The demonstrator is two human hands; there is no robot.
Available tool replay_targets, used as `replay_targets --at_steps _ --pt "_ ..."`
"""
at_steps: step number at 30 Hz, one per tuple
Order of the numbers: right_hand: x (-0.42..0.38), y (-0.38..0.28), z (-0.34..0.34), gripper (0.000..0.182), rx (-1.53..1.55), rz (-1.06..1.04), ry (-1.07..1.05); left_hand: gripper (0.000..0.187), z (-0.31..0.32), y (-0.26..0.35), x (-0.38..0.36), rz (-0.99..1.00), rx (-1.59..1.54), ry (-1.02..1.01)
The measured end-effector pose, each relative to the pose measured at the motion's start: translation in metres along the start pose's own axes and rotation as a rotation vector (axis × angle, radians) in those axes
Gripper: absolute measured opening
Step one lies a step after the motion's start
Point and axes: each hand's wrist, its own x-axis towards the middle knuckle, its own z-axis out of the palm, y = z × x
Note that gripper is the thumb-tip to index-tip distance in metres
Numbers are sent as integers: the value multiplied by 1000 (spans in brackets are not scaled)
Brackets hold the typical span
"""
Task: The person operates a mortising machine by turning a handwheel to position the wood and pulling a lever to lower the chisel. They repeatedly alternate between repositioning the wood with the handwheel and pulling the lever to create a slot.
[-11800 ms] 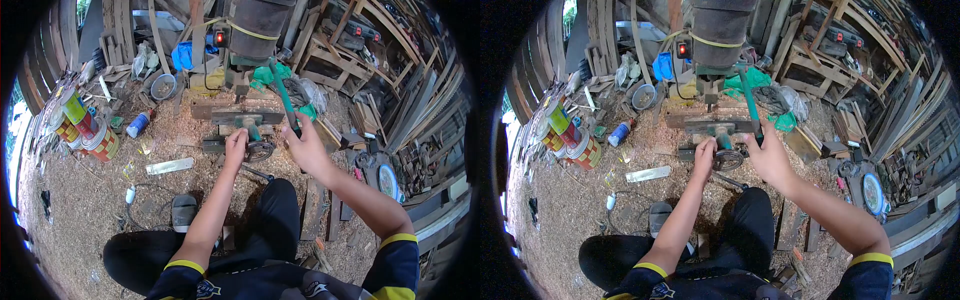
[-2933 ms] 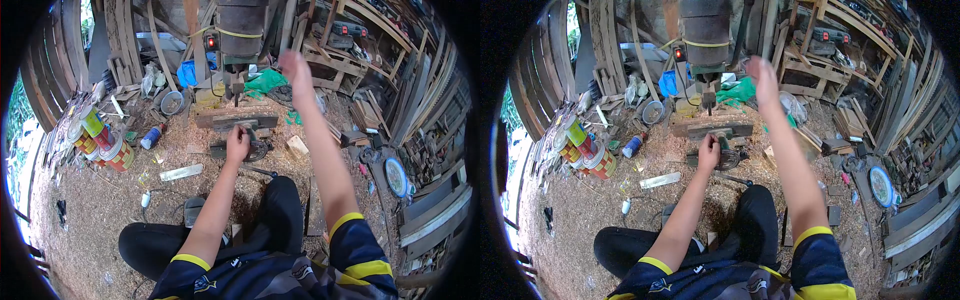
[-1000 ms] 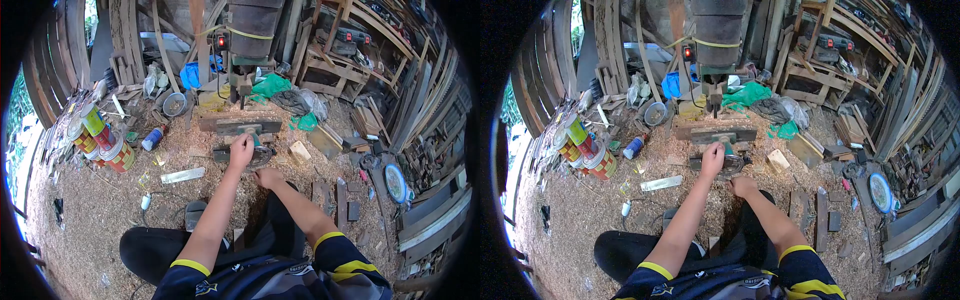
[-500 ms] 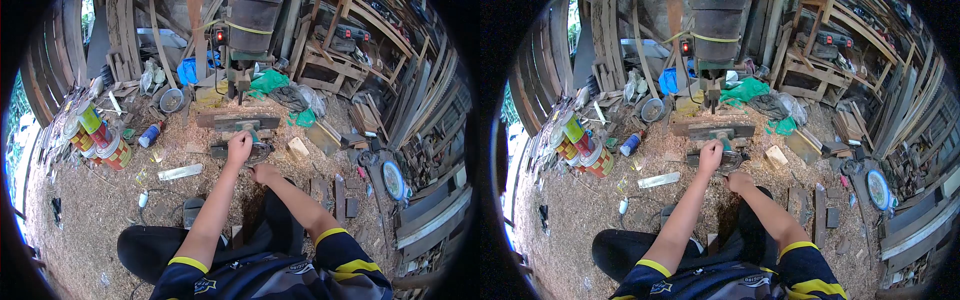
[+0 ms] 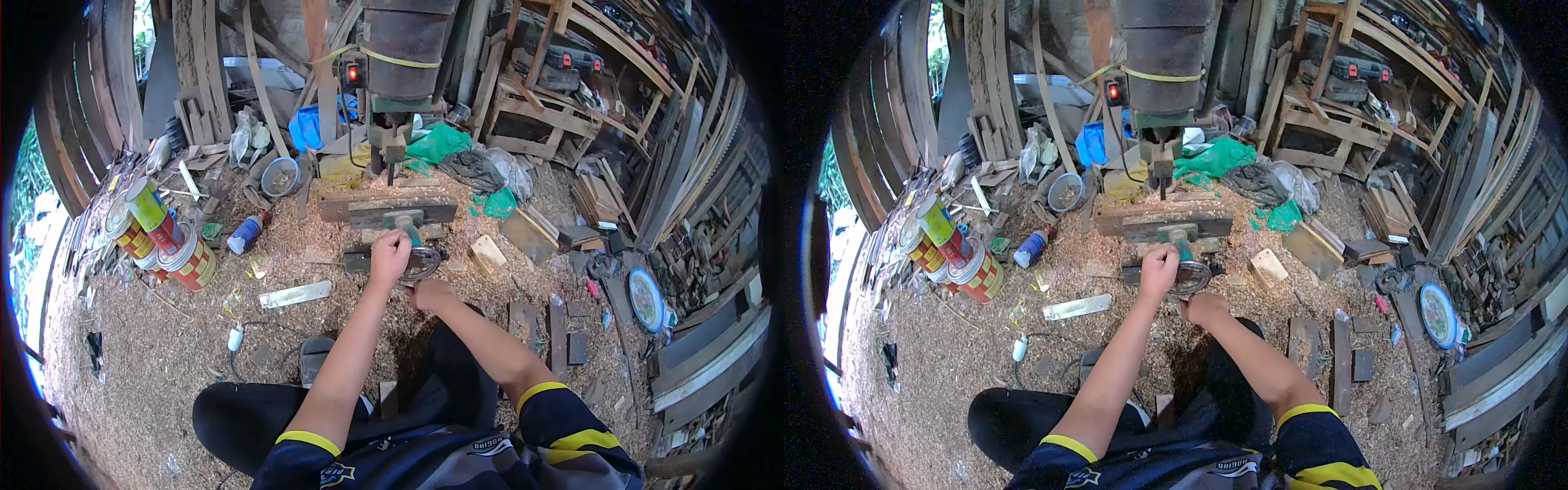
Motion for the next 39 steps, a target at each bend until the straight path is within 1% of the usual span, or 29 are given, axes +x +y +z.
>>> replay_targets --at_steps 4,6,7,9,10,12,13,15,17,19,20,21,22,24,25,26,27,28,29,30,31,32,33,34,35,36,37,38,39 --pt "13 2 11 58 -10 8 24 21 2 1 -1 4 -24 28" --pt "6 -1 0 55 -39 3 -38 22 2 1 -1 -14 -25 37" --pt "8 0 1 55 -38 0 -32 22 1 2 1 -8 -23 39" --pt "6 8 13 48 -58 -97 48 22 1 0 0 -8 -6 20" --pt "2 14 20 48 -53 -91 59 22 2 0 -2 4 -8 14" --pt "-6 28 27 39 -54 -226 230 22 2 -1 -2 -34 -21 20" --pt "-9 34 28 39 -59 -221 252 22 3 -1 -1 -13 -27 22" --pt "-21 41 19 32 83 -277 439 22 4 -3 -4 -27 -6 51" --pt "-20 57 -12 33 137 -159 277 22 4 -6 -6 -77 -11 39" --pt "2 85 -28 32 135 -61 276 22 6 -10 -7 -122 -12 29" --pt "1 91 -61 35 100 -81 175 22 7 -9 -8 -112 -4 57" --pt "-20 89 -99 37 68 -99 69 22 6 -8 -8 -124 -1 44" --pt "-47 78 -141 40 94 -94 144 22 5 -7 -8 -145 8 25" --pt "-52 66 -199 43 212 -165 584 24 5 -11 -7 -110 15 29" --pt "-52 57 -234 47 413 -345 851 24 5 -9 -4 -93 13 35" --pt "-46 52 -280 69 599 -416 778 23 4 -6 -6 -162 7 12" --pt "-43 33 -317 78 899 -732 1020 22 3 -5 -8 -238 3 -14" --pt "-56 25 -369 84 991 -802 966 22 3 -8 -8 -201 29 -19" --pt "-71 6 -413 81 1245 -784 1032 22 3 -14 -8 -206 32 -17" --pt "-65 7 -467 80 1240 -807 1105 22 5 -21 -7 -176 35 -5" --pt "-83 -9 -505 80 1308 -788 1252 22 7 -28 -10 -155 40 4" --pt "-80 -12 -545 82 1319 -796 1213 22 9 -29 -11 -139 -27 24" --pt "-54 -12 -589 78 1394 -803 1179 23 10 -31 -12 -133 -90 43" --pt "-56 -12 -610 72 1385 -816 972 23 4 -19 -11 -188 -88 -8" --pt "-54 -21 -618 64 1406 -967 848 21 8 -16 -9 -117 -91 49" --pt "-51 -19 -617 58 1354 -1068 583 19 9 -13 -7 -52 -133 65" --pt "-70 -26 -598 50 1461 -1006 415 18 8 -23 -6 -54 -118 39" --pt "-23 -11 -629 47 1566 -1144 327 17 9 -12 -5 -59 -178 51" --pt "-59 -34 -591 40 1633 -1086 753 18 9 -11 -4 -54 -178 38"
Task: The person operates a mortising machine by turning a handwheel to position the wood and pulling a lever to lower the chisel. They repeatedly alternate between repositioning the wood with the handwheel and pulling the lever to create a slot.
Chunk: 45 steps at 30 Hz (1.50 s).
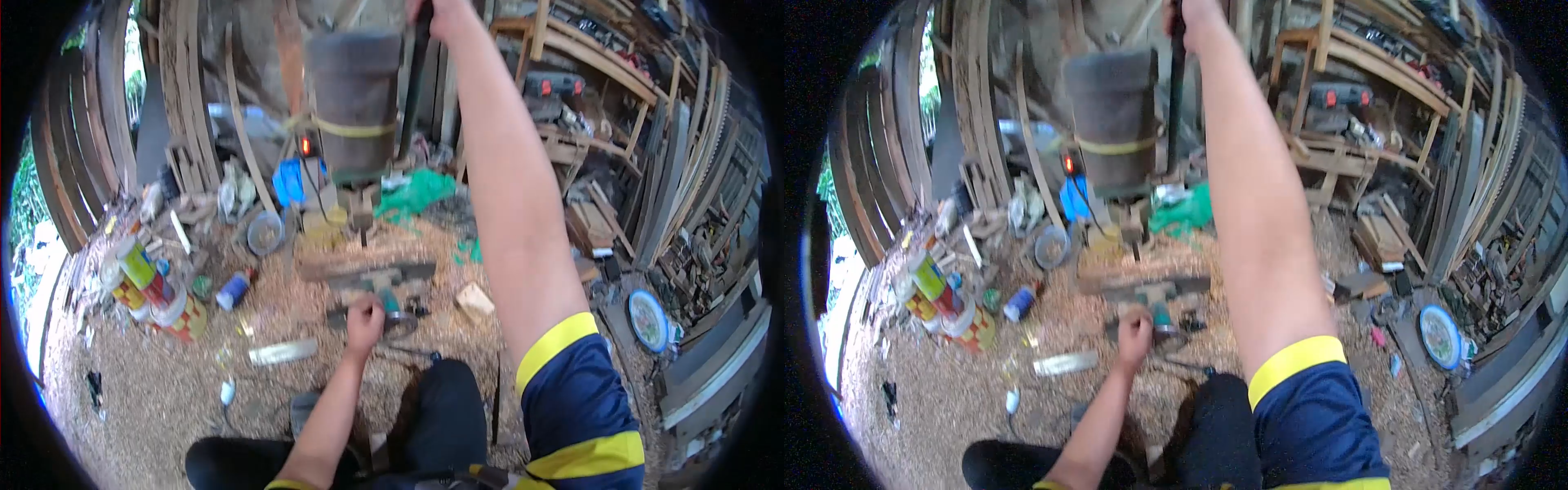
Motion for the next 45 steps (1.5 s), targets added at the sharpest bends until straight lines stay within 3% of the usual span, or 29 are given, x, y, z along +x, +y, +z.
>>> replay_targets --at_steps 1,5,8,9,10,11,12,13,14,16,17,20,22,24,26,27,28,30,31,32,34,36,38,40,41,42,45 --pt "2 1 -16 42 8 55 -76 21 0 -2 -2 -34 27 -4" --pt "-94 -8 -10 48 44 -153 -239 22 -4 0 1 -94 139 -20" --pt "-175 -2 -8 49 0 -328 -183 19 -5 -11 0 -128 113 -42" --pt "-184 9 -26 49 52 -435 -360 23 -5 -6 1 -64 100 -52" --pt "-194 13 -48 52 153 -353 -626 29 -5 -3 1 2 86 -60" --pt "-225 24 -41 47 77 -518 -437 29 -4 -4 0 -8 90 -58" --pt "-242 33 -49 48 66 -579 -530 27 -4 -5 0 -16 83 -52" --pt "-272 43 -54 54 -58 -571 -357 26 -4 -5 2 -20 77 -45" --pt "-296 55 -63 54 -52 -571 -357 26 -3 -4 4 -20 82 -42" --pt "-339 81 -84 71 -166 -749 -511 22 -1 3 4 23 162 13" --pt "-362 96 -87 76 -182 -772 -485 14 -7 3 5 -8 222 -52" --pt "-415 116 -101 82 -177 -669 -575 12 -4 10 6 3 199 -28" --pt "-434 107 -94 87 -205 -279 -408 13 -4 10 6 -3 185 -20" --pt "-426 88 -92 90 -259 -159 -422 13 -5 13 5 -36 177 -29" --pt "-419 71 -93 84 -501 473 -445 14 -6 14 6 -62 141 -31" --pt "-420 73 -85 55 -482 594 -271 14 -5 13 4 -101 109 -34" --pt "-421 75 -72 55 -498 596 -270 14 -4 10 2 -101 93 -33" --pt "-420 81 -51 18 -776 545 -131 17 -4 6 0 -127 83 -5" --pt "-422 85 -56 41 -1044 219 -272 16 -5 6 0 -117 116 0" --pt "-421 90 -58 41 -1066 224 -274 18 -4 4 1 -68 138 23" --pt "-423 99 -62 59 -1162 -27 -115 18 -5 11 0 -178 86 15" --pt "-425 105 -68 59 -1344 -104 -69 20 -4 8 0 -229 44 18" --pt "-420 98 -64 59 -1513 -179 -27 23 -2 9 1 -155 76 61" --pt "-404 76 -49 37 -602 1229 139 23 -2 11 0 -184 73 64" --pt "-402 77 -55 24 -684 1227 84 23 -2 8 1 -201 70 57" --pt "-399 76 -55 22 -670 1171 87 22 -2 4 1 -187 56 50" --pt "-392 69 -47 35 -649 1143 137 19 -3 -1 -4 -202 45 43"
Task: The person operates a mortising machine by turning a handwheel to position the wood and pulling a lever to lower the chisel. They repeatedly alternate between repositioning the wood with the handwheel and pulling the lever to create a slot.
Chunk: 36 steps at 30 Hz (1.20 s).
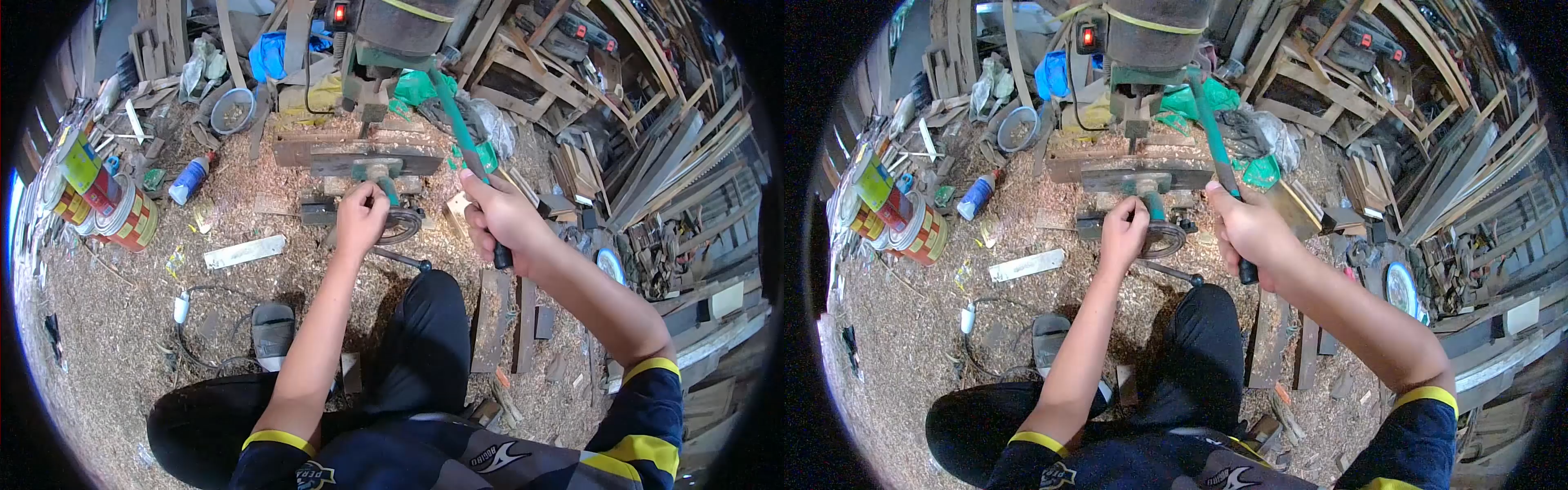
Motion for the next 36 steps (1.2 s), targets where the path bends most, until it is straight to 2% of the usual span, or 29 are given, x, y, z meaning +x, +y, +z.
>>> replay_targets --at_steps 8,12,14,15,17,18,19,21,23,25,26,29,33,34,35,36 --pt "-6 -4 9 48 -39 -33 158 16 3 7 4 49 80 43" --pt "7 17 4 51 -138 -64 144 19 4 14 1 55 18 9" --pt "42 70 14 52 -468 -336 308 23 1 15 0 36 35 -3" --pt "51 83 21 52 -461 -353 311 24 -6 35 -2 -84 -32 -55" --pt "67 106 34 55 -377 -365 391 23 -4 10 2 -25 28 -62" --pt "74 110 32 51 -438 -549 437 22 -2 11 1 6 -10 -24" --pt "83 115 27 51 -443 -555 421 21 -2 10 0 44 -46 -8" --pt "77 117 29 51 -236 -426 345 21 -6 12 0 20 0 -43" --pt "72 112 30 53 -255 -401 348 20 -8 11 0 41 23 -54" --pt "65 104 35 56 -389 -468 397 20 -4 7 3 61 42 -47" --pt "80 121 38 55 -453 -565 451 19 -2 7 5 109 19 -28" --pt "94 138 44 56 -366 -530 424 15 -2 5 6 199 24 -7" --pt "101 142 42 60 -221 -530 357 15 -2 6 6 185 36 -11" --pt "115 156 48 62 -228 -631 492 15 -3 9 1 182 22 6" --pt "119 165 47 65 -200 -564 420 15 -2 9 -8 167 19 -10" --pt "121 165 50 66 -212 -551 463 17 -1 8 -1 156 28 -5"
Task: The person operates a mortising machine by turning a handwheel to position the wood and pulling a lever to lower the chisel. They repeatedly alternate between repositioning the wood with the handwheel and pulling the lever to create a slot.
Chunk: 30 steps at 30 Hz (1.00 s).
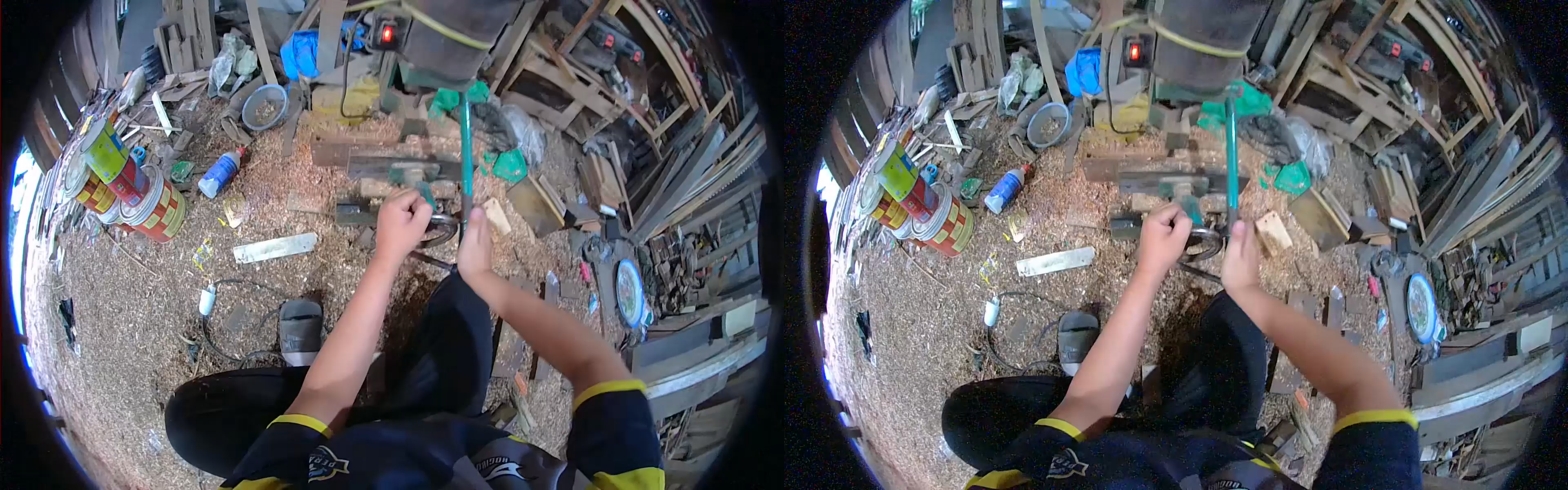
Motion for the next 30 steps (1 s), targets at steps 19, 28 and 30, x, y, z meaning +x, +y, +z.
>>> replay_targets --at_steps 19,28,30 --pt "5 22 11 72 -25 77 57 28 -3 -5 7 -2 -109 -72" --pt "2 12 9 68 -96 90 61 30 -3 -11 2 -126 -233 -108" --pt "1 4 6 67 -66 89 55 30 -5 -10 2 -115 -195 -100"
